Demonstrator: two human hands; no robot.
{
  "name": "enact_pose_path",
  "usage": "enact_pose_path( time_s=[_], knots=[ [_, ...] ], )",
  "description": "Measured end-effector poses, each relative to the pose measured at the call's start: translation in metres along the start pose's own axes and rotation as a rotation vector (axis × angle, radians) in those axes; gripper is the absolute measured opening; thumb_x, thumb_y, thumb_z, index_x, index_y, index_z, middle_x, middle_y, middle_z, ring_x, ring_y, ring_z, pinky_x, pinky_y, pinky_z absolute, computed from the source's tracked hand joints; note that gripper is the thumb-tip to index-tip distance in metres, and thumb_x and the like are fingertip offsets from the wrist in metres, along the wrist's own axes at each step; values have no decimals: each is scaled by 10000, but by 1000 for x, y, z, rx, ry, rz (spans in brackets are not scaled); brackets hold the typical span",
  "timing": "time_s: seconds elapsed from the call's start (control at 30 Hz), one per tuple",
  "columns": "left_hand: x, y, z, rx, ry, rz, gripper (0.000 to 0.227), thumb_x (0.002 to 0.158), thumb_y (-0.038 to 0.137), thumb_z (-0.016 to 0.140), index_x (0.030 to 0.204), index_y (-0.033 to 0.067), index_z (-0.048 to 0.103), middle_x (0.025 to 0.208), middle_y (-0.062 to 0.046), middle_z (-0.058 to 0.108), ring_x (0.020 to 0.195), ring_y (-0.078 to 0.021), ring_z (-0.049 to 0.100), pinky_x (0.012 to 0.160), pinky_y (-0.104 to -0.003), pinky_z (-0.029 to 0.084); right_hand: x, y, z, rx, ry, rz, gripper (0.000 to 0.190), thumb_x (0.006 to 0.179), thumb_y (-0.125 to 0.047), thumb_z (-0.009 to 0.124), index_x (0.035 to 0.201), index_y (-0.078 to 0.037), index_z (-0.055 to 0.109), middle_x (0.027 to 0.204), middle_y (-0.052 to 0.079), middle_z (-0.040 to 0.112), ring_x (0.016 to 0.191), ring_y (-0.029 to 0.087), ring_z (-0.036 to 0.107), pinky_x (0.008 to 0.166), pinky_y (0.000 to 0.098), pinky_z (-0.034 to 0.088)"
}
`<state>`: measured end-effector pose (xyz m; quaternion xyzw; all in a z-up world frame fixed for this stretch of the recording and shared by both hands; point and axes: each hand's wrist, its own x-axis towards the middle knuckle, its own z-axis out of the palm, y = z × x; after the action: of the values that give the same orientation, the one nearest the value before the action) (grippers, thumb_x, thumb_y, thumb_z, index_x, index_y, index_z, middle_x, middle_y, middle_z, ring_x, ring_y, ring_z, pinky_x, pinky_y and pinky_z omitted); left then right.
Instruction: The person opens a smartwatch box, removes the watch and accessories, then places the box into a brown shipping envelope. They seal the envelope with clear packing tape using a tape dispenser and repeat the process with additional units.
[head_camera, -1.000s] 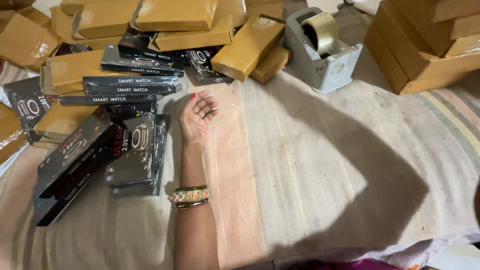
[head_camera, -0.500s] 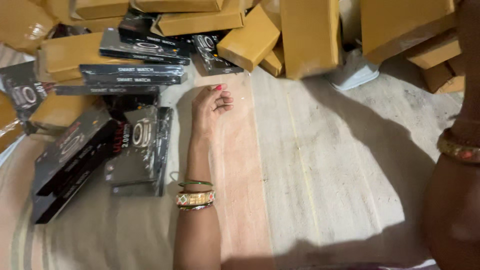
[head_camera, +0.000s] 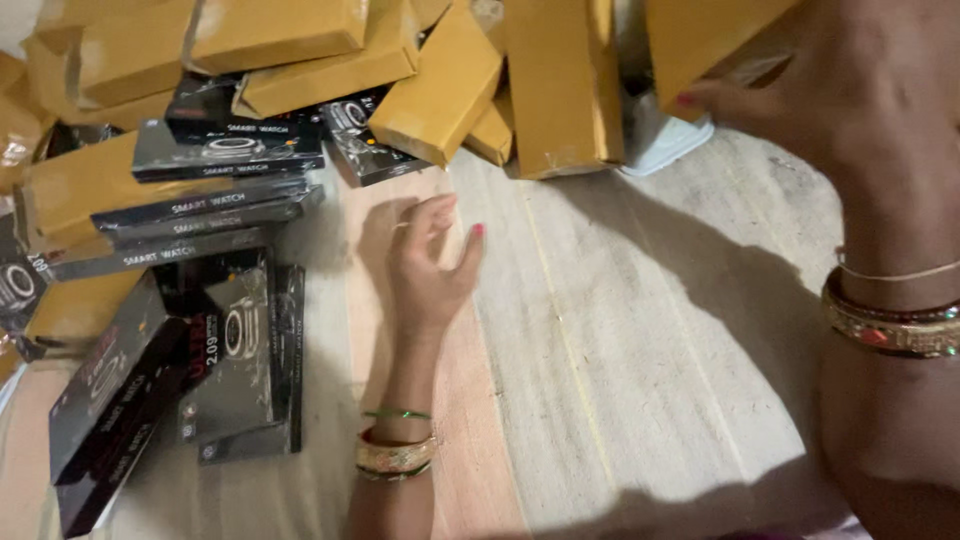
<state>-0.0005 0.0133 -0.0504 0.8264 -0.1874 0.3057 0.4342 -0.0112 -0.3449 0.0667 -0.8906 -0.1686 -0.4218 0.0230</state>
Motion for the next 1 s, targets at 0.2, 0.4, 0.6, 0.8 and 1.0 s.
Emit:
enact_pose_path(
  time_s=[0.2, 0.4, 0.6, 0.8, 1.0],
  knots=[
    [33, 56, 90, 250, -165, 187, 1091, 662, 243, 926, 1516, 24, 284, 1515, -325, 324, 1405, -449, 355, 1152, -545, 321, -10, -12, 10, -217, -25, 28, 989, 711, -485, 956, 1473, -60, 490, 1339, 219, 586, 1210, 394, 554, 986, 535, 450],
    [60, 60, 129, 245, -75, 110, 1086, 706, 57, 847, 1564, 11, 182, 1556, -325, 353, 1456, -458, 358, 1189, -527, 330, 0, -13, 28, -129, 110, 73, 1102, 637, -407, 922, 1561, -109, 401, 1440, 294, 405, 1326, 493, 399, 1036, 660, 324],
    [60, 52, 121, -139, 56, -30, 781, 909, 22, 676, 1594, -3, 301, 1385, -265, 612, 1205, -340, 691, 972, -402, 606, -1, -8, 42, -88, 134, 163, 901, 684, -134, 890, 1469, -199, 451, 1409, 228, 415, 1358, 463, 394, 1146, 610, 338],
    [79, 83, 121, -377, 220, 112, 648, 1001, -16, 616, 1579, -22, 323, 1479, -252, 583, 1205, -294, 701, 970, -346, 604, 4, -4, 43, -22, 228, 177, 631, 709, -71, 873, 1264, -180, 595, 1296, 164, 420, 1252, 386, 428, 1062, 558, 385],
    [100, 133, 145, -254, 174, 454, 674, 1040, -18, 647, 1585, 53, 256, 1537, -202, 487, 1368, -299, 609, 1171, -357, 555, 7, 8, 40, 204, 361, 255, 641, 758, -173, 945, 1289, -98, 594, 1289, 196, 467, 1214, 399, 458, 999, 534, 401]
  ],
)
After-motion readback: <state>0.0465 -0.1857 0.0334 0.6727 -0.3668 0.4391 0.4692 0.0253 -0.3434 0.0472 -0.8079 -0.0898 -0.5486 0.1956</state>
